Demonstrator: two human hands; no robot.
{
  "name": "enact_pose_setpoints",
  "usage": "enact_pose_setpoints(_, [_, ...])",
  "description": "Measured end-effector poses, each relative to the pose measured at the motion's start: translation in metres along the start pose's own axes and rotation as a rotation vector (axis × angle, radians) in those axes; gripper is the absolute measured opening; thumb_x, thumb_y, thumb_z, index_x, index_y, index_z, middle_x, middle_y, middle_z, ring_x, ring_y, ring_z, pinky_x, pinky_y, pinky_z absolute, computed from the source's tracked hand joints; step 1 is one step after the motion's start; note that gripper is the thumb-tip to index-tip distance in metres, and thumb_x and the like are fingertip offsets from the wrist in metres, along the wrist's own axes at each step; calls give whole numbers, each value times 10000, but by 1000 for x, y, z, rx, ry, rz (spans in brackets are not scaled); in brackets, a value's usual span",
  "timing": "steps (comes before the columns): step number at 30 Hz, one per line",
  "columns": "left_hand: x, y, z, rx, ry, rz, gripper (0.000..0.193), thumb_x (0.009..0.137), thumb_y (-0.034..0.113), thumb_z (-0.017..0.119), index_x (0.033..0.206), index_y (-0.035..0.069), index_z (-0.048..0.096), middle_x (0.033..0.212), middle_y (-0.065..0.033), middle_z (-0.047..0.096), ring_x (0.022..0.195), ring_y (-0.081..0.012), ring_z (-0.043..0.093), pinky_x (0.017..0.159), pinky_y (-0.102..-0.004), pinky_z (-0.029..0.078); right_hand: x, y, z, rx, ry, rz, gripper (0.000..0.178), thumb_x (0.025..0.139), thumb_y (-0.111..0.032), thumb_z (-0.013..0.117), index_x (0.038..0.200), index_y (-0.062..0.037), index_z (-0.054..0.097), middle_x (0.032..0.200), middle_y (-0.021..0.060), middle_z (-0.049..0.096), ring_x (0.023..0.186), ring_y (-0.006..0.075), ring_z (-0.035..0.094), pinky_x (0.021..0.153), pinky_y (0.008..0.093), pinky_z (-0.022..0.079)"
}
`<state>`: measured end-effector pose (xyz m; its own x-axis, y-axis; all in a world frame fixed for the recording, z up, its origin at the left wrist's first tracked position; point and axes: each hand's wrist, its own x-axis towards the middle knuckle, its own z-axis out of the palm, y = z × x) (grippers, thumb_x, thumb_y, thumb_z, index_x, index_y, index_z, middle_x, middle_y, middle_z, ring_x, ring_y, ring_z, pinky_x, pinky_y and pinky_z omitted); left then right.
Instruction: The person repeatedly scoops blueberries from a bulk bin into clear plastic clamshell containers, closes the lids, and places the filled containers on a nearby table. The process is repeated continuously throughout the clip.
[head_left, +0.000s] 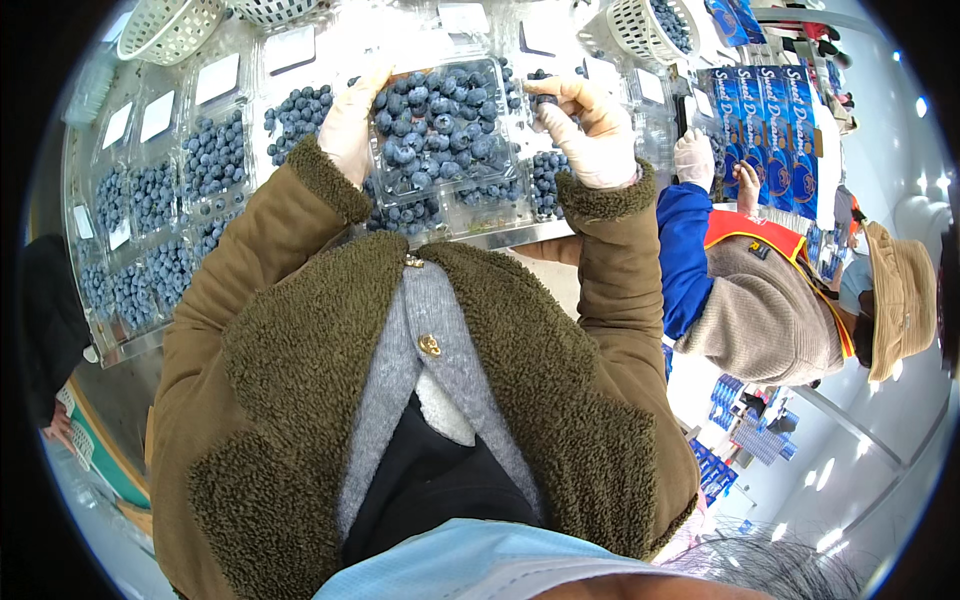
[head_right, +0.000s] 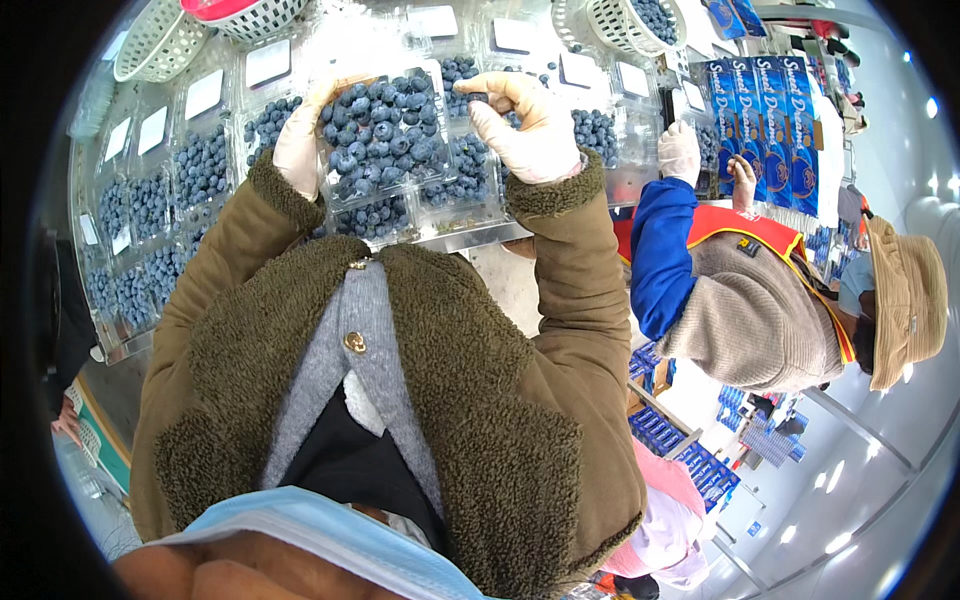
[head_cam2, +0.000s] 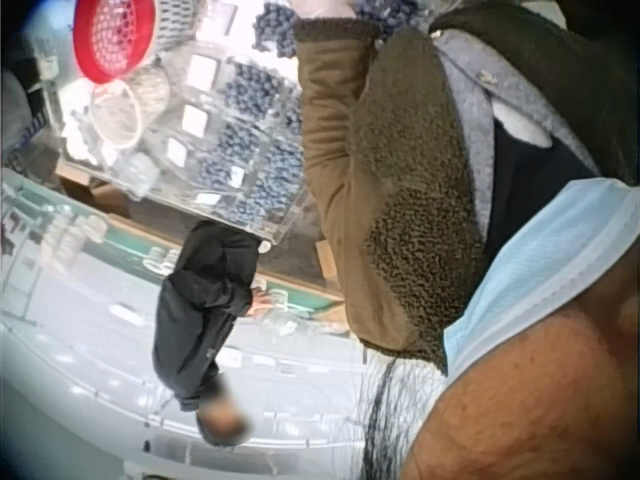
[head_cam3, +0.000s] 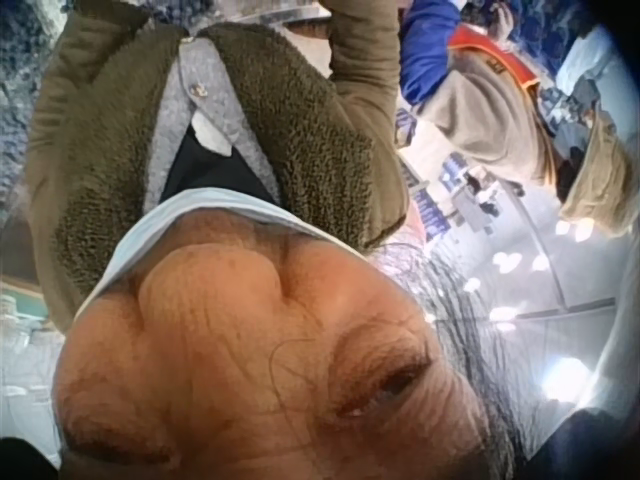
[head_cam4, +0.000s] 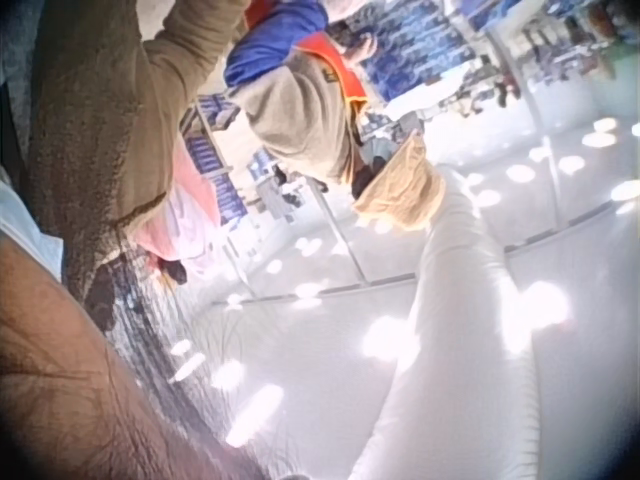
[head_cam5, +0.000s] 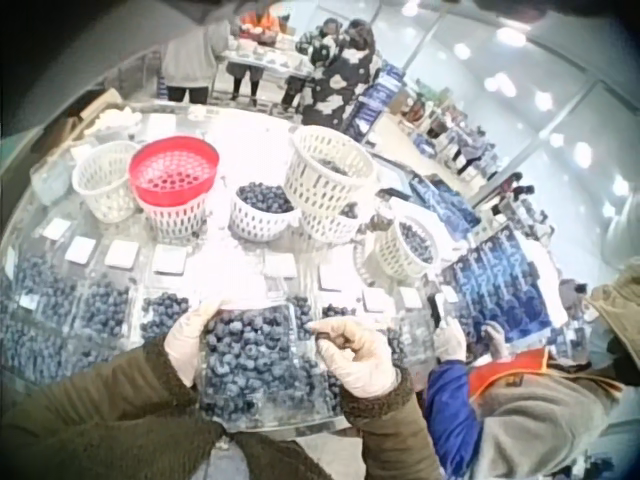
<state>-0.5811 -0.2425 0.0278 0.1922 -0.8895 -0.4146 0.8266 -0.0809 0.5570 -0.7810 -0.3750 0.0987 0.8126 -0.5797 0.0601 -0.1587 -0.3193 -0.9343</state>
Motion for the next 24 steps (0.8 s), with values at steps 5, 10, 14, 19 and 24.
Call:
enact_pose_setpoints(5, [-10, 9, 9, -89, -100, -22, 386, 886, 377, 449, 1047, 43, 554, 991, -86, 604, 873, -192, 590, 792, -329, 485, 44, -8, -23, 76, 213, -130, 209, 770, -45, 631, 976, -40, 594, 695, -51, 466, 599, 27, 429, 568, 166, 386])
enact_pose_setpoints(10, [-7, 13, 16, -168, -39, -9, 370, 873, 342, 475, 1056, 29, 546, 950, -89, 614, 808, -186, 610, 734, -334, 517, 133, -32, -81, -239, 395, -318, 203, 799, -106, 605, 969, -5, 559, 744, 28, 585, 657, 80, 550, 615, 208, 451])
enact_pose_setpoints(14, [-11, 15, 11, -217, -93, -38, 418, 879, 378, 465, 1074, 15, 537, 1013, -105, 594, 882, -209, 588, 801, -357, 485, 212, -38, -99, -367, 589, -380, 151, 757, -120, 644, 825, -6, 572, 648, 17, 530, 553, 100, 474, 514, 245, 411])
enact_pose_setpoints(19, [-14, 20, 6, -215, -52, -30, 420, 885, 387, 455, 1088, 28, 534, 1034, -91, 584, 925, -200, 570, 843, -360, 465, 227, -71, -81, -514, 506, -849, 474, 697, -64, 685, 1116, 21, 478, 906, 109, 579, 712, 146, 531, 626, 257, 449])
enact_pose_setpoints(24, [-13, 27, 10, -116, -7, 55, 431, 884, 405, 446, 1095, 41, 538, 1052, -78, 577, 935, -181, 566, 849, -342, 463, 102, -112, -42, 94, -172, -573, 554, 721, -87, 674, 1208, 12, 428, 1020, 130, 560, 834, 191, 567, 724, 264, 482])
